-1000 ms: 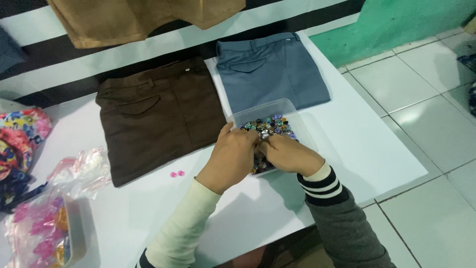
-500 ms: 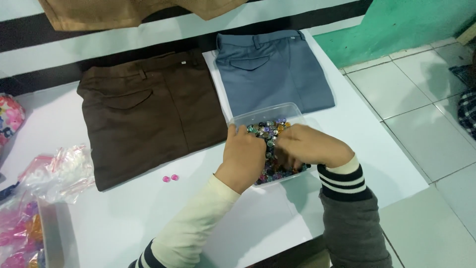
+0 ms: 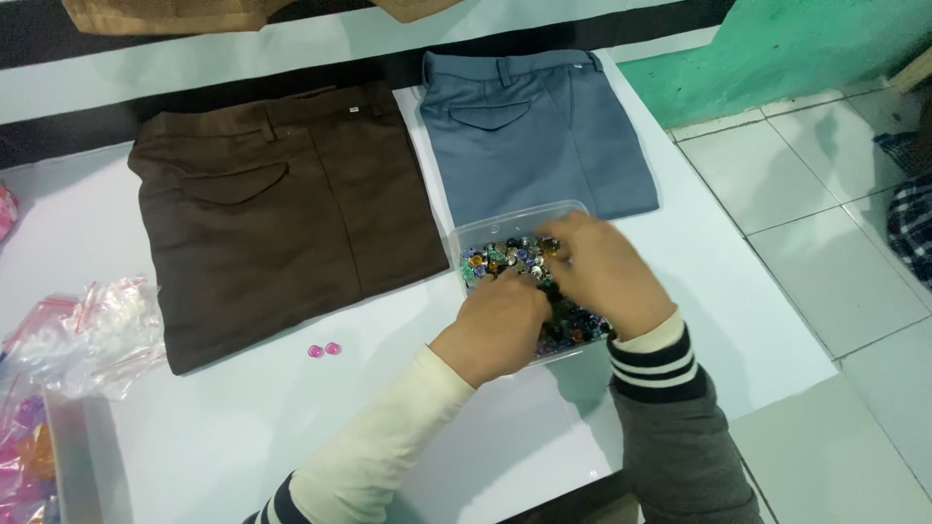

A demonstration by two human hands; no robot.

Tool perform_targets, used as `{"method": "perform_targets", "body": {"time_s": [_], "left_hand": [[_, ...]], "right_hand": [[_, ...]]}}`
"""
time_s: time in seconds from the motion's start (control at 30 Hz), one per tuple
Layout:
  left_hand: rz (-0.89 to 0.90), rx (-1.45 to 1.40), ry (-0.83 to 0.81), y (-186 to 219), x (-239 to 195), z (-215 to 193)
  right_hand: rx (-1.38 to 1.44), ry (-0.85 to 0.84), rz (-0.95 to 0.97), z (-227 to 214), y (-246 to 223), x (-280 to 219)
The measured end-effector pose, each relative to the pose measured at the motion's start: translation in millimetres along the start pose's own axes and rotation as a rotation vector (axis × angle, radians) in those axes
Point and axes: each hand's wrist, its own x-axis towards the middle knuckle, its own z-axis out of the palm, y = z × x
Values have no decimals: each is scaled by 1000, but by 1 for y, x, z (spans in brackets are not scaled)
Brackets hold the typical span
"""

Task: The person sorts colorful buttons from a clear plastic container onto a white table, then places several pink buttons into a small ziplock bag and seals it. The person continues to sort buttons from the container throughout the clip.

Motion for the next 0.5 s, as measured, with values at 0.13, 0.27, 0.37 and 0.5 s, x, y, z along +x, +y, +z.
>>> {"method": "perform_targets", "body": {"time_s": [0.13,0.27,0.37,0.5], "left_hand": [[-40,74,-24,-3,0,-15],[-178,254,64,-5,-9,-35],[-249,334,151,-3,-12,-36],[-338,376,68,16,-15,-44]], "right_hand": [[-112,-126,38,16,-12,-4],[37,-214,13,11,-10,-13],[110,-286,53,4,-11,-19],[157,-280,116,-26,-18,-27]]}}
